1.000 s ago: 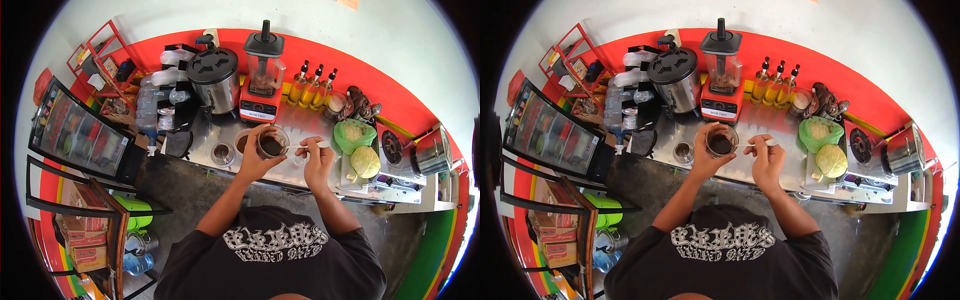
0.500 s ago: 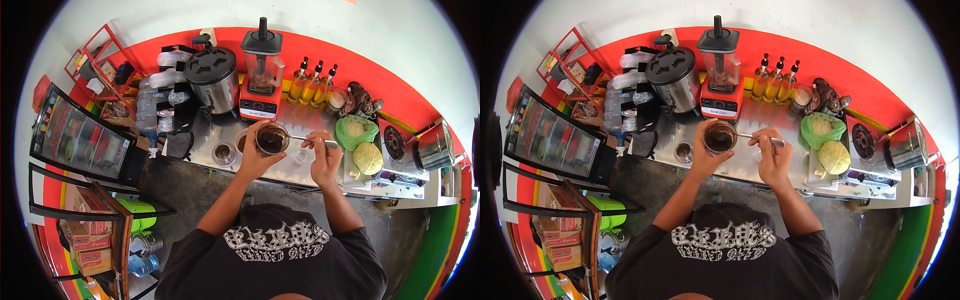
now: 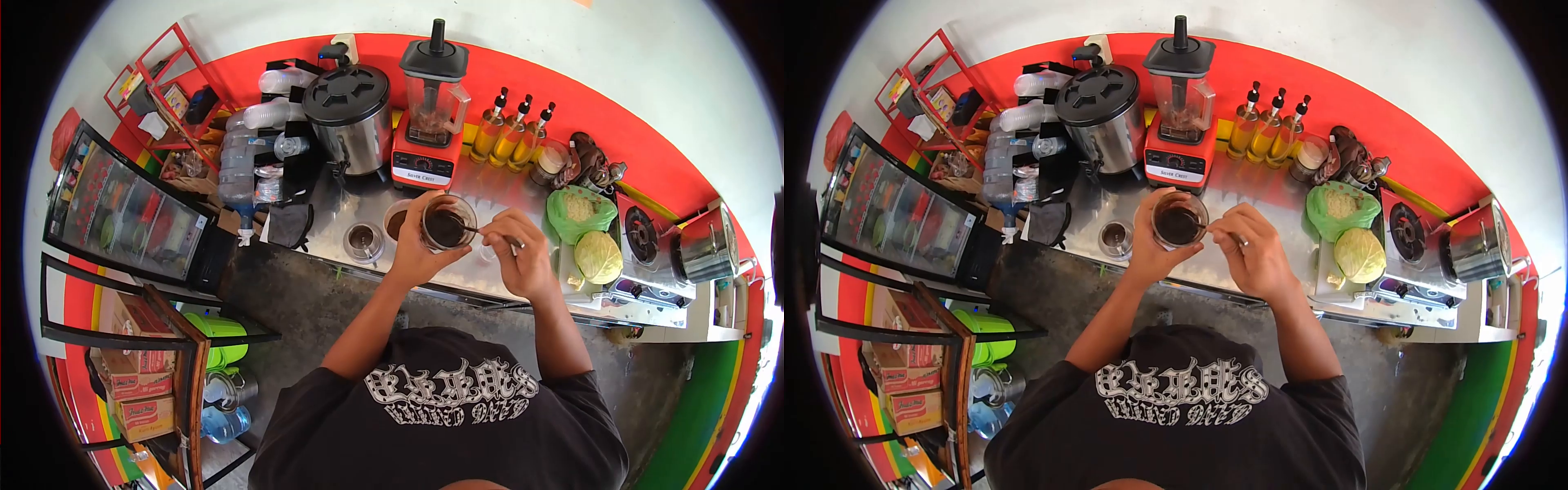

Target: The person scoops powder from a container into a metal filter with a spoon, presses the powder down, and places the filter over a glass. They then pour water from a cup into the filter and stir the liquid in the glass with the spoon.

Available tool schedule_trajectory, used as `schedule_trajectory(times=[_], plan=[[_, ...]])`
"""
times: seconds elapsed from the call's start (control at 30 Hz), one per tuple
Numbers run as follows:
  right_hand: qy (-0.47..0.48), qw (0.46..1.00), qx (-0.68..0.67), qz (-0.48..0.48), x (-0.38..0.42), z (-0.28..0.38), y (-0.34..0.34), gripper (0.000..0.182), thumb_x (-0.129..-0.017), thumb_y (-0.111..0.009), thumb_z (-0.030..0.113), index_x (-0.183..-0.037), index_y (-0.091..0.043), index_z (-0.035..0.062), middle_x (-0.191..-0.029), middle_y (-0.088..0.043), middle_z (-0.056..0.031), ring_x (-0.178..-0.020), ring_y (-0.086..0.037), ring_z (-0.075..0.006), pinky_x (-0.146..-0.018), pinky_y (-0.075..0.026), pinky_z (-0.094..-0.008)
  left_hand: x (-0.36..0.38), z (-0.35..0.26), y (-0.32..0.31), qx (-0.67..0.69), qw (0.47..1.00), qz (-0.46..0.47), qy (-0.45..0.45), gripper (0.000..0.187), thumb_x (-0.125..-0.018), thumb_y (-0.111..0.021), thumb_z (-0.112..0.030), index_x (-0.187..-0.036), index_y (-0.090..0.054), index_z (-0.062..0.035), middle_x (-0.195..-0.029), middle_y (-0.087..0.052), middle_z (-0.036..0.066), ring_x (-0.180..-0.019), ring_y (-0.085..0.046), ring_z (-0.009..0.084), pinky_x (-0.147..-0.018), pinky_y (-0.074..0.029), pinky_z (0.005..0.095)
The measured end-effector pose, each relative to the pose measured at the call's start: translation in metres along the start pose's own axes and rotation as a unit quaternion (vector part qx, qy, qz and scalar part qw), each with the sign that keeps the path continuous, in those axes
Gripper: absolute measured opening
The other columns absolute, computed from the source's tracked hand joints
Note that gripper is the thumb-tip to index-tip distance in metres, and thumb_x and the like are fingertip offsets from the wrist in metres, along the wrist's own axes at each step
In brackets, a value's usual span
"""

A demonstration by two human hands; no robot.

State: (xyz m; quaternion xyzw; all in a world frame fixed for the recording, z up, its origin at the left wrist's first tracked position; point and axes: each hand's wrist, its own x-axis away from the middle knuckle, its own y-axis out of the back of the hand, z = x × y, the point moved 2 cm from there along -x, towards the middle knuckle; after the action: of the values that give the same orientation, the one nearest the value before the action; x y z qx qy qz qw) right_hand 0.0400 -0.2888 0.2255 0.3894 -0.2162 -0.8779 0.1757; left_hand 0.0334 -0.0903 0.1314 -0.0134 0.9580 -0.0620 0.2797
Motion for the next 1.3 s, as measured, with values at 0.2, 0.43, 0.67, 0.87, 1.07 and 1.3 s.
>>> schedule_trajectory(times=[0.2,0.43,0.67,0.87,1.07,1.3], plan=[[-0.232,0.952,-0.163,-0.116,0.025,-0.011,-0.011,0.03,-0.113,-0.053,0.019,-0.097,-0.068,-0.0023,-0.079,-0.065,-0.0083,-0.07,-0.061,-0.0118,-0.065,-0.045,-0.0274,0.004,-0.012,-0.008,-0.039,0.999,0.03,-0.008,0.099,-0.07,-0.098,-0.007,-0.152,-0.042,-0.0041,-0.14,-0.06,0.013,-0.128,-0.06,0.0218,-0.111,-0.048,0.0375],[-0.268,0.891,-0.28,-0.236,0.035,-0.029,-0.013,0.031,-0.114,-0.052,0.023,-0.099,-0.066,-0.0006,-0.077,-0.064,-0.0057,-0.069,-0.059,-0.0113,-0.065,-0.043,-0.0266,0.004,-0.001,-0.011,-0.024,0.999,0.045,0.005,0.099,-0.07,-0.098,-0.007,-0.151,-0.043,-0.0039,-0.14,-0.06,0.013,-0.13,-0.06,0.0226,-0.112,-0.048,0.0381],[-0.262,0.87,-0.339,-0.244,0.032,-0.03,-0.008,0.031,-0.114,-0.053,0.025,-0.102,-0.065,-0.0011,-0.081,-0.064,-0.0058,-0.075,-0.06,-0.013,-0.067,-0.042,-0.0276,0.005,-0.001,-0.012,0.021,0.999,0.038,0.015,0.099,-0.07,-0.098,-0.006,-0.151,-0.041,-0.0036,-0.14,-0.06,0.014,-0.13,-0.059,0.0223,-0.114,-0.047,0.0382],[-0.095,0.988,-0.075,-0.098,0.015,-0.002,0.018,0.016,-0.106,-0.064,0.012,-0.105,-0.071,-0.0023,-0.085,-0.071,-0.0092,-0.082,-0.063,-0.0207,-0.074,-0.049,-0.0322,-0.003,-0.002,-0.014,0.048,0.997,0.055,0.009,0.096,-0.071,-0.097,-0.006,-0.149,-0.042,-0.0039,-0.139,-0.06,0.013,-0.131,-0.058,0.0213,-0.114,-0.046,0.0376],[0.025,0.992,0.108,0.055,-0.004,0.025,0.025,0.008,-0.094,-0.072,0.001,-0.101,-0.072,-0.0018,-0.096,-0.071,-0.0129,-0.093,-0.063,-0.0343,-0.08,-0.054,-0.0395,-0.008,0.01,-0.017,0.046,0.996,0.069,0.009,0.096,-0.071,-0.097,-0.008,-0.149,-0.042,-0.0042,-0.139,-0.059,0.011,-0.128,-0.059,0.0199,-0.111,-0.048,0.0362],[-0.213,0.973,-0.039,-0.075,0.02,0.001,0.008,0.021,-0.108,-0.058,0.01,-0.098,-0.071,-0.0036,-0.09,-0.071,-0.0115,-0.073,-0.064,-0.0175,-0.066,-0.05,-0.031,-0.01,0.02,-0.019,0.06,0.994,0.087,0.013,0.095,-0.071,-0.098,-0.008,-0.149,-0.043,-0.0059,-0.139,-0.059,0.01,-0.127,-0.059,0.0186,-0.108,-0.049,0.0351]])
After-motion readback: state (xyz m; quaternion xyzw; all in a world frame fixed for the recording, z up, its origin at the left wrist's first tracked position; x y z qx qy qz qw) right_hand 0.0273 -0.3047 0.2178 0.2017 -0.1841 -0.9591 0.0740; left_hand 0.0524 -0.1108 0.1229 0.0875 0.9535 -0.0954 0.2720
